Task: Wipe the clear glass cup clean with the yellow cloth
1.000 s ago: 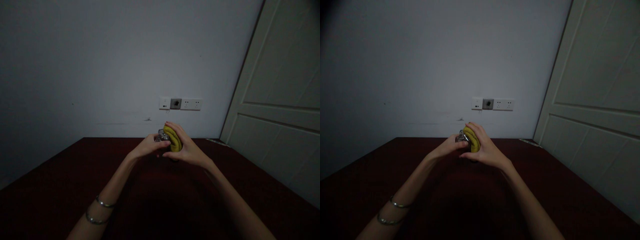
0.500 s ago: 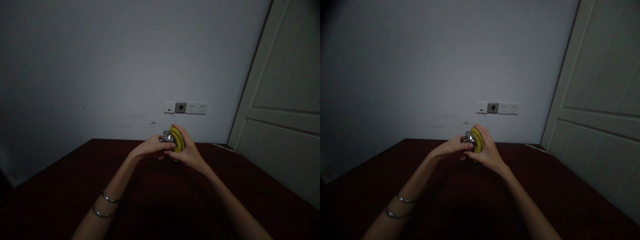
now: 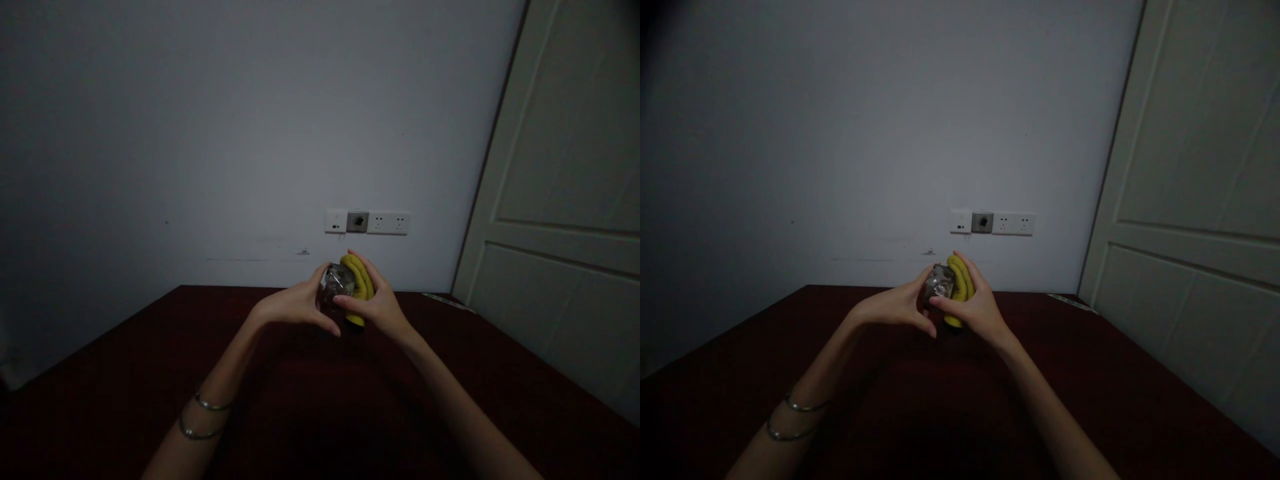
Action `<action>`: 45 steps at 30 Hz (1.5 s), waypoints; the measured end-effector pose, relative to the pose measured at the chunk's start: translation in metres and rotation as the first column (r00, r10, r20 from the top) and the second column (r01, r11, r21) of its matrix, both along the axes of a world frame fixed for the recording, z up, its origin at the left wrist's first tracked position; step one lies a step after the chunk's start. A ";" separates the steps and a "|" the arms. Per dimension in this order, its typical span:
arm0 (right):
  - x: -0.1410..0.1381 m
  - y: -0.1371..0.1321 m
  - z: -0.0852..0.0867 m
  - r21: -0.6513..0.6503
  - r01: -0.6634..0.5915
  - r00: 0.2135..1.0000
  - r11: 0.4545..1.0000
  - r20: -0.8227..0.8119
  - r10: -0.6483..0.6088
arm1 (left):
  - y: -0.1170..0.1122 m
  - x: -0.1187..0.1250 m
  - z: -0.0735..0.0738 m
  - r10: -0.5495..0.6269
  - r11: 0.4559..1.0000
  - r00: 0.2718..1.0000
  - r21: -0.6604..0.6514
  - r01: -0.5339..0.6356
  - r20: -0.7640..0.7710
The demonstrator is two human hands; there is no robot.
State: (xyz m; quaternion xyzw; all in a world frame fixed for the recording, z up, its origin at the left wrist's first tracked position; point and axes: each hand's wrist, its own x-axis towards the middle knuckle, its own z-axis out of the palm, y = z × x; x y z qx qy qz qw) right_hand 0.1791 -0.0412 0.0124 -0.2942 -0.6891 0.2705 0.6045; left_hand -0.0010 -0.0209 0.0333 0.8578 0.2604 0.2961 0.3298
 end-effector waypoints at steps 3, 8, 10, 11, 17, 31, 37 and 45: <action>-0.001 -0.001 0.002 -0.031 -0.015 0.999 0.999 -0.031 0.014 | 0.002 0.003 -0.007 0.017 0.998 0.998 0.063 -0.021 0.057; -0.002 -0.002 0.002 -0.028 -0.022 0.999 0.999 -0.030 0.021 | 0.003 0.005 -0.011 0.005 0.996 0.995 0.088 -0.014 0.098; -0.004 -0.002 0.002 -0.027 -0.028 0.999 0.999 -0.032 0.027 | 0.003 0.005 -0.011 -0.013 0.994 0.995 0.108 0.001 0.104; -0.005 -0.002 0.002 -0.029 -0.031 0.999 0.999 -0.033 0.030 | 0.003 0.005 -0.011 -0.014 0.993 0.994 0.115 0.002 0.105; -0.006 -0.001 0.002 -0.045 -0.041 0.999 0.998 0.023 0.042 | 0.004 0.006 -0.013 0.070 0.984 0.995 0.158 -0.082 0.078; -0.007 0.004 -0.008 0.340 0.037 0.988 0.940 0.131 -0.086 | 0.011 0.006 -0.022 0.097 0.948 0.985 0.289 -0.136 0.144; -0.009 0.000 -0.007 0.503 0.014 0.971 0.864 0.198 -0.132 | 0.016 0.009 -0.029 0.068 0.953 0.981 0.278 -0.118 0.181; -0.012 0.012 0.000 0.213 0.102 0.994 0.972 -0.047 -0.094 | 0.019 0.009 -0.030 0.068 0.911 0.981 0.390 -0.136 0.183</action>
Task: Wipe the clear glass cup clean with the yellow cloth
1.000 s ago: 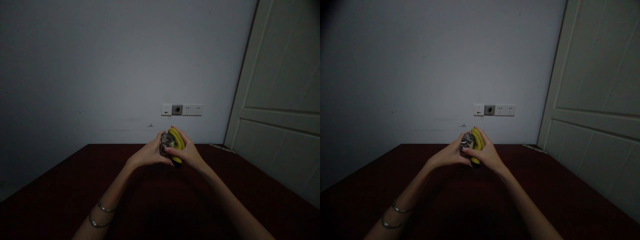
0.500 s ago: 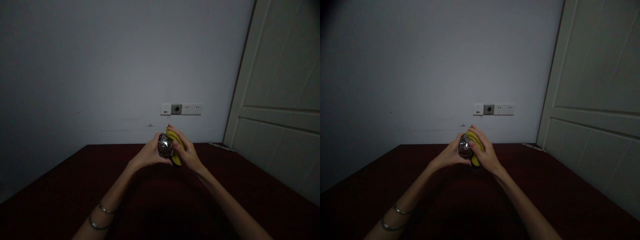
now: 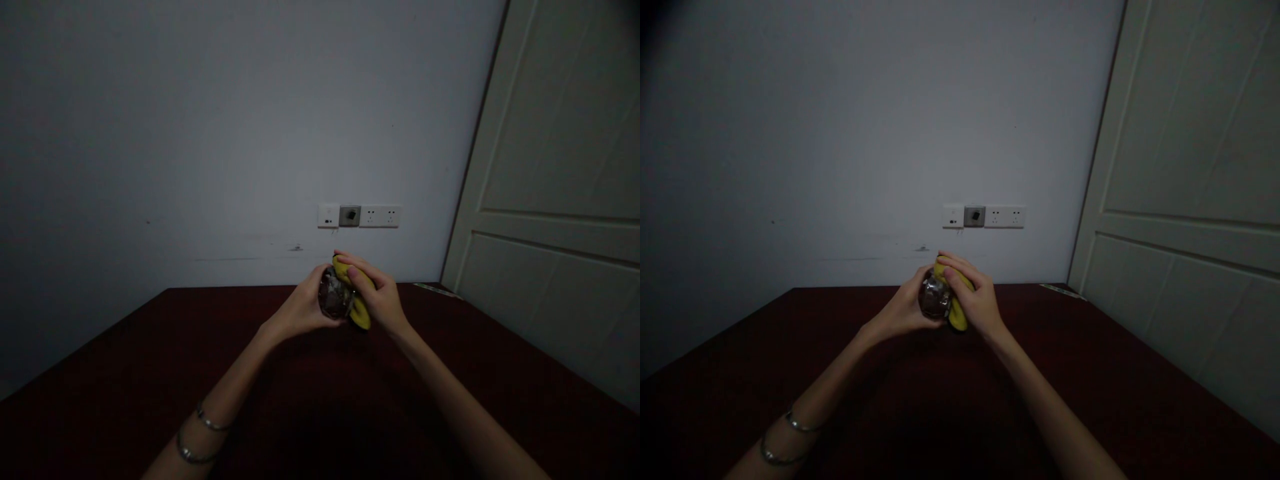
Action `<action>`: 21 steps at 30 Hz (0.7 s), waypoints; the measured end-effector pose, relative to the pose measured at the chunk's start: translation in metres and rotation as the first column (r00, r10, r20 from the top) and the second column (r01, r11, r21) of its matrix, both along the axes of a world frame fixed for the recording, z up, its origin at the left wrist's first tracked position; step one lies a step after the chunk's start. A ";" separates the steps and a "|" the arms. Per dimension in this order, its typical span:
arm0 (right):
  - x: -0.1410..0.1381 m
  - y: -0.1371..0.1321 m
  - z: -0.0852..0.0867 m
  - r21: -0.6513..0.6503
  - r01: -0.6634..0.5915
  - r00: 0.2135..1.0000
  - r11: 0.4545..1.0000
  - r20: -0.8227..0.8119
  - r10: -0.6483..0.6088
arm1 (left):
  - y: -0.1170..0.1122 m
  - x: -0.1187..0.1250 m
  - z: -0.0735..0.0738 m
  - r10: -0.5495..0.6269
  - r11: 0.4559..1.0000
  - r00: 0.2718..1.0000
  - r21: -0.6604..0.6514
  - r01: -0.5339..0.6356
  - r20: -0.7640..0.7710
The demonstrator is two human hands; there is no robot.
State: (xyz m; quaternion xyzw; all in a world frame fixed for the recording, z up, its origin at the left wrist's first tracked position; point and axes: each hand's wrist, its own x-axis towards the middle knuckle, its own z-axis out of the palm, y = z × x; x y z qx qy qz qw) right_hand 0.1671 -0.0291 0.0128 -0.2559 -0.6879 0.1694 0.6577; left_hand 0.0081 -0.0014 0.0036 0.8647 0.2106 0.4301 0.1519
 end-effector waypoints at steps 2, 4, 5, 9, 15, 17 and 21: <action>0.001 -0.001 -0.001 0.033 0.001 0.999 0.999 0.047 -0.002 | 0.002 -0.001 -0.002 0.008 1.000 1.000 0.005 -0.008 0.003; 0.001 -0.004 -0.004 0.173 0.023 0.987 0.985 0.151 -0.050 | 0.005 -0.001 -0.004 0.027 1.000 0.999 0.006 -0.027 0.020; 0.001 -0.005 -0.005 0.262 0.028 0.972 0.965 0.218 -0.087 | 0.007 -0.001 -0.006 0.035 0.999 0.999 0.009 -0.035 0.034; 0.001 -0.007 -0.013 0.497 -0.020 0.890 0.867 0.404 -0.211 | 0.012 0.000 -0.009 0.017 0.999 0.998 0.040 -0.019 0.056; 0.003 -0.005 -0.014 0.320 0.058 0.970 0.945 0.206 -0.129 | 0.007 -0.001 -0.005 0.020 1.000 1.000 0.025 -0.020 -0.018; 0.005 -0.004 -0.010 0.173 0.055 0.984 0.983 0.156 -0.083 | 0.003 -0.002 -0.002 0.001 0.999 0.998 0.037 0.001 -0.061; 0.009 -0.002 -0.006 0.055 0.057 0.987 0.997 0.146 -0.065 | -0.001 -0.003 0.001 -0.017 0.998 0.996 0.064 0.023 -0.089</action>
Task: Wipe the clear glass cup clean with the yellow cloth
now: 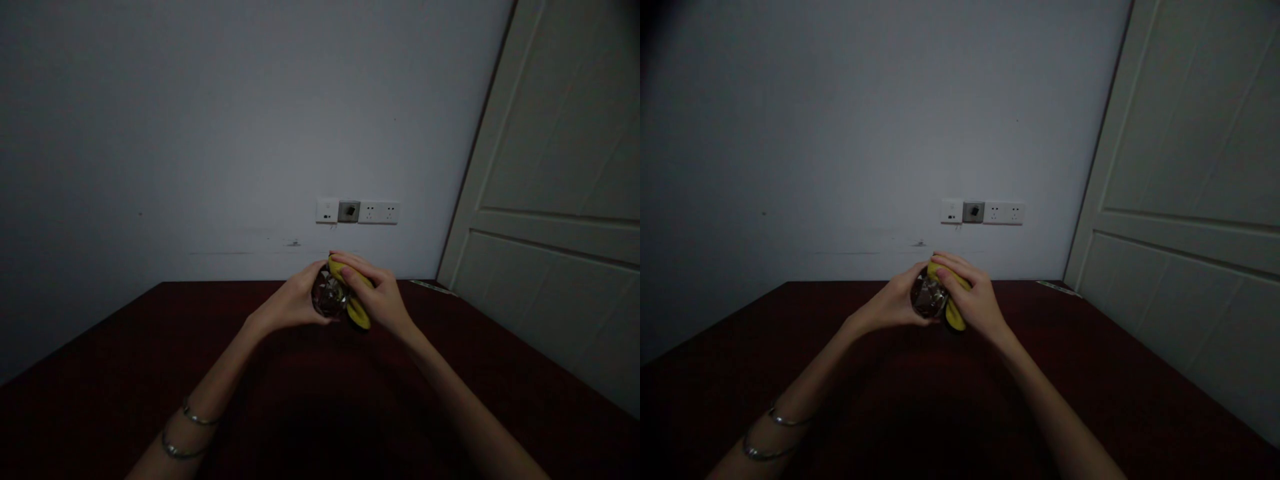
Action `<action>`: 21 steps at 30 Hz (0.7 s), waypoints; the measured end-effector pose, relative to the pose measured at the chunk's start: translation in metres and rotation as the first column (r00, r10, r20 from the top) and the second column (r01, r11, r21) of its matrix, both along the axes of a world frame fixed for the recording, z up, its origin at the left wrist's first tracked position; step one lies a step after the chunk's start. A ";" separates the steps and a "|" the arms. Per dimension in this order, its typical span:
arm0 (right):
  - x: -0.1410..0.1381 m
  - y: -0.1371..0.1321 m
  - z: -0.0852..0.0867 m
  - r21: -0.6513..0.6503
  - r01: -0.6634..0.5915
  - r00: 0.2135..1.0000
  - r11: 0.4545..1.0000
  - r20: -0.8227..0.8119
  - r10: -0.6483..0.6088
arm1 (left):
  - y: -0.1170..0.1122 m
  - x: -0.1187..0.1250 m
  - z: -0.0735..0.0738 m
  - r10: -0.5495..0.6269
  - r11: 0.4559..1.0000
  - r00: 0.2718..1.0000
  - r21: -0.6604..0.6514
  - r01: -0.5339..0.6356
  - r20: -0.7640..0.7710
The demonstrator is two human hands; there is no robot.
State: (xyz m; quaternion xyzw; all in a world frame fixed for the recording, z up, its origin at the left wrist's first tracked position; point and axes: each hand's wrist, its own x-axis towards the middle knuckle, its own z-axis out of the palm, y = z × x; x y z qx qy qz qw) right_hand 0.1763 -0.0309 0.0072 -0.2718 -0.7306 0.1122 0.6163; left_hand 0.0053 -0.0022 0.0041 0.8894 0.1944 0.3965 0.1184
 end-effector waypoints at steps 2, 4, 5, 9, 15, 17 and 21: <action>-0.002 -0.002 -0.001 0.066 0.036 0.999 0.997 0.034 -0.038 | 0.002 0.001 -0.002 0.026 1.000 0.999 -0.005 -0.026 0.020; -0.006 -0.005 -0.004 0.201 0.060 0.989 0.978 0.119 -0.085 | 0.005 0.001 -0.005 0.059 0.998 0.998 -0.034 -0.057 0.038; -0.009 -0.007 -0.006 0.274 0.058 0.976 0.960 0.186 -0.112 | 0.007 0.002 -0.007 0.071 0.996 0.996 -0.056 -0.068 0.047; -0.016 -0.010 -0.014 0.464 0.014 0.900 0.886 0.380 -0.213 | 0.014 0.002 -0.010 0.059 0.994 0.990 -0.094 -0.047 0.128; -0.015 -0.008 -0.015 0.340 0.058 0.981 0.939 0.154 -0.116 | 0.005 0.001 -0.003 0.037 0.992 0.995 -0.126 -0.026 0.091; -0.014 -0.009 -0.010 0.204 0.069 0.996 0.977 0.042 -0.079 | 0.000 -0.001 0.001 0.026 0.992 0.999 -0.127 -0.021 0.044; -0.011 -0.009 0.002 -0.039 0.003 0.999 0.999 -0.052 -0.005 | -0.005 -0.006 0.005 -0.012 0.998 0.999 -0.058 0.010 -0.032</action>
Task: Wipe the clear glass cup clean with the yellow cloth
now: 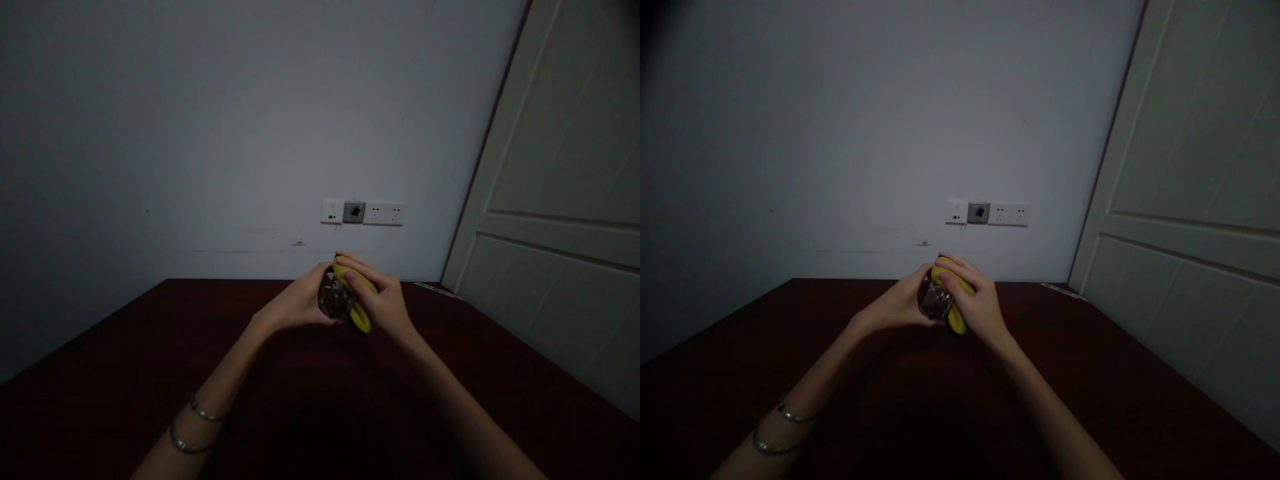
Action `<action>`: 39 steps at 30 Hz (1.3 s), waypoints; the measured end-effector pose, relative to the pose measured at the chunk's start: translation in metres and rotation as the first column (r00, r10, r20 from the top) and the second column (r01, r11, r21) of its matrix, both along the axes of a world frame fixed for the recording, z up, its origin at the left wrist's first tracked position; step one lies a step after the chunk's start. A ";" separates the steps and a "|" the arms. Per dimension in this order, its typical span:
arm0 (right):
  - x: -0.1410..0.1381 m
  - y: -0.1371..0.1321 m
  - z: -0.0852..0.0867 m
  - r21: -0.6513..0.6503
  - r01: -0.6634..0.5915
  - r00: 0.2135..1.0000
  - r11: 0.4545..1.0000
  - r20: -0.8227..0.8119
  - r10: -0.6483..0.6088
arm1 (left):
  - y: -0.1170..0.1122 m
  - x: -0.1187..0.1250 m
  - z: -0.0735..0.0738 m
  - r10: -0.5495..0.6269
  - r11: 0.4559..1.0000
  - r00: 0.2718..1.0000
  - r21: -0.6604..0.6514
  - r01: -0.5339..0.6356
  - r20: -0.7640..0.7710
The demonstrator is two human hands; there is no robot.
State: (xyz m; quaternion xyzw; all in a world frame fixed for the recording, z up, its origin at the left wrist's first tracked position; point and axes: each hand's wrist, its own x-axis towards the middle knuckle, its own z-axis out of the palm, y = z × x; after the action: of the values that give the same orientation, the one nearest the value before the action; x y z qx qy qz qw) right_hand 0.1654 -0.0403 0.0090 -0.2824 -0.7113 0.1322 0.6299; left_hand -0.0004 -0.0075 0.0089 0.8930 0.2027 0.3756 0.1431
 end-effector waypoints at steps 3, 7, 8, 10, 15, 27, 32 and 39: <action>0.001 0.000 0.002 -0.030 0.011 1.000 0.999 0.009 -0.011 | -0.001 -0.001 0.001 0.027 1.000 1.000 0.015 -0.027 -0.010; 0.000 -0.007 -0.005 0.252 0.068 0.970 0.965 0.211 -0.124 | -0.001 0.000 -0.001 0.114 0.993 0.993 -0.031 -0.114 -0.006; 0.000 -0.008 -0.006 0.327 0.039 0.949 0.944 0.284 -0.138 | -0.001 0.000 -0.001 0.132 0.990 0.991 -0.043 -0.132 0.002; 0.001 -0.010 -0.008 0.407 -0.040 0.909 0.913 0.394 -0.136 | -0.001 -0.001 -0.002 0.153 0.987 0.988 -0.058 -0.152 0.015; 0.007 0.002 -0.005 0.229 0.020 0.972 0.973 0.224 -0.073 | -0.001 -0.003 0.003 0.095 0.995 0.996 -0.010 -0.095 -0.004; 0.009 0.005 -0.010 0.237 0.016 0.990 0.971 0.133 -0.048 | 0.003 0.006 -0.005 0.114 0.987 0.990 -0.123 -0.104 0.084; 0.008 0.004 -0.006 0.191 0.000 0.997 0.982 0.079 -0.015 | 0.000 0.005 -0.003 0.080 0.989 0.991 -0.133 -0.065 0.106; 0.005 0.000 -0.003 0.156 0.097 0.985 0.983 0.127 -0.117 | 0.000 0.004 -0.005 0.265 0.963 0.964 -0.061 -0.264 0.003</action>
State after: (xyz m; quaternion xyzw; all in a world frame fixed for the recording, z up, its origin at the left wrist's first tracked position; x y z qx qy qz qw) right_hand 0.1699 -0.0398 0.0062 -0.2805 -0.7441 0.0249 0.6058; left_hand 0.0041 -0.0075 0.0043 0.8512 0.3305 0.3898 0.1195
